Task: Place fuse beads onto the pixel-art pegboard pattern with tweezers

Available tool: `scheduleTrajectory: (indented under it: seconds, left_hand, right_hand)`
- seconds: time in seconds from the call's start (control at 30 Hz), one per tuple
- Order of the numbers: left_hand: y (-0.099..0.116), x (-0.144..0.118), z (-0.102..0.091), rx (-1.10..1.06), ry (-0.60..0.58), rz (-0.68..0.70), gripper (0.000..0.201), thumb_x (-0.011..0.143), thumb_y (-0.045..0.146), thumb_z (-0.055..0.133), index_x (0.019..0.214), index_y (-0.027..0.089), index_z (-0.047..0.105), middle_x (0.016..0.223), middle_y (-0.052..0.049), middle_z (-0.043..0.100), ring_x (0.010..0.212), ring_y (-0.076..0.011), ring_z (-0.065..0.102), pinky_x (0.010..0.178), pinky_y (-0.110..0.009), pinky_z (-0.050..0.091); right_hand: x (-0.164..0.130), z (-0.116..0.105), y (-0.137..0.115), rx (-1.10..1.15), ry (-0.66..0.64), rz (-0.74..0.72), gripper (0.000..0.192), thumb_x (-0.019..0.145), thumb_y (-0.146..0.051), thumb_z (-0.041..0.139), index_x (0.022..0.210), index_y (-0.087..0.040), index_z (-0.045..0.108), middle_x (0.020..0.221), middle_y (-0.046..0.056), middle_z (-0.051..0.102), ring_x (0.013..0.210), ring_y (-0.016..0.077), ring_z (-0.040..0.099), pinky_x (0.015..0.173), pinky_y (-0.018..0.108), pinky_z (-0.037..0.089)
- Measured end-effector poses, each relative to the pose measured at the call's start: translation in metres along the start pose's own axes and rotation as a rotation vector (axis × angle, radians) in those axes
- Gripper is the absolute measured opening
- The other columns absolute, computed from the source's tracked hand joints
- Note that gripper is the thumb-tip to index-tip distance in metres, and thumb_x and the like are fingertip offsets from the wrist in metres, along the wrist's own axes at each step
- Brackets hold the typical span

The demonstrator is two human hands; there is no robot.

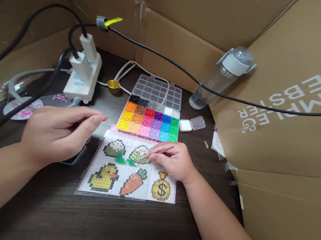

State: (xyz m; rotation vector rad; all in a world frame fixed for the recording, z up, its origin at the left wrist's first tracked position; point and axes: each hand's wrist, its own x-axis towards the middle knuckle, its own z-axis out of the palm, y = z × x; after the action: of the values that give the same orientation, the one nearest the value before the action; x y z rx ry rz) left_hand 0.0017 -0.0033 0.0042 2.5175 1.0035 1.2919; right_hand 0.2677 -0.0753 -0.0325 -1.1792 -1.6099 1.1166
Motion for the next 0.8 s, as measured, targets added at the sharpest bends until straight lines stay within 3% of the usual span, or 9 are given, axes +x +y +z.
scheduleTrajectory:
  seconds: [0.27, 0.47, 0.53, 0.63, 0.73, 0.8]
  left_hand:
    - [0.002, 0.001, -0.001, 0.018, -0.036, -0.037, 0.013, 0.086, 0.021, 0.055, 0.079, 0.021, 0.066, 0.056, 0.006, 0.06, 0.046, -0.0052, 0.051, 0.047, -0.02, 0.038]
    - [0.001, -0.001, -0.002, 0.024, -0.034, -0.045, 0.014, 0.086, 0.023, 0.054, 0.078, 0.022, 0.066, 0.058, 0.005, 0.063, 0.046, -0.0061, 0.052, 0.047, -0.021, 0.039]
    - [0.0, -0.001, -0.002, 0.024, -0.025, -0.036, 0.014, 0.086, 0.023, 0.054, 0.078, 0.022, 0.066, 0.059, 0.005, 0.064, 0.047, -0.0065, 0.053, 0.048, -0.021, 0.04]
    - [-0.001, -0.001, -0.001, 0.018, -0.026, -0.012, 0.013, 0.087, 0.022, 0.054, 0.08, 0.022, 0.065, 0.063, 0.005, 0.067, 0.05, -0.0071, 0.058, 0.048, -0.021, 0.041]
    - [-0.002, -0.001, 0.001, 0.011, -0.044, 0.003, 0.012, 0.087, 0.022, 0.053, 0.083, 0.022, 0.065, 0.065, 0.005, 0.068, 0.052, -0.0076, 0.06, 0.049, -0.02, 0.042]
    - [-0.002, -0.001, 0.001, 0.007, -0.038, 0.017, 0.012, 0.087, 0.022, 0.053, 0.084, 0.022, 0.065, 0.066, 0.005, 0.069, 0.053, -0.0079, 0.061, 0.049, -0.021, 0.042]
  right_hand:
    - [0.0, 0.002, -0.001, -0.012, 0.018, 0.024, 0.011, 0.078, -0.026, 0.071, 0.077, -0.016, 0.076, 0.067, 0.005, 0.069, 0.049, 0.0092, 0.054, 0.043, 0.023, 0.043]
    - [-0.001, -0.003, 0.007, 0.133, 0.097, 0.077, 0.013, 0.079, -0.03, 0.071, 0.078, -0.017, 0.075, 0.054, 0.001, 0.062, 0.044, 0.0093, 0.05, 0.042, 0.024, 0.041]
    - [0.002, -0.012, 0.008, 0.209, 0.208, 0.051, 0.014, 0.079, -0.033, 0.071, 0.078, -0.019, 0.075, 0.051, -0.001, 0.06, 0.042, 0.0096, 0.049, 0.042, 0.025, 0.041]
    - [0.011, -0.03, 0.005, 0.202, 0.475, -0.054, 0.016, 0.077, -0.036, 0.072, 0.074, -0.02, 0.073, 0.057, 0.001, 0.063, 0.045, 0.0092, 0.048, 0.044, 0.025, 0.041]
    - [0.022, -0.046, 0.005, 0.07, 0.73, -0.146, 0.02, 0.078, -0.036, 0.071, 0.07, -0.018, 0.071, 0.067, 0.004, 0.067, 0.048, 0.0091, 0.048, 0.046, 0.026, 0.04]
    - [0.03, -0.051, 0.008, -0.075, 0.823, -0.151, 0.022, 0.079, -0.036, 0.069, 0.071, -0.016, 0.071, 0.072, 0.006, 0.068, 0.05, 0.0106, 0.051, 0.048, 0.027, 0.042]
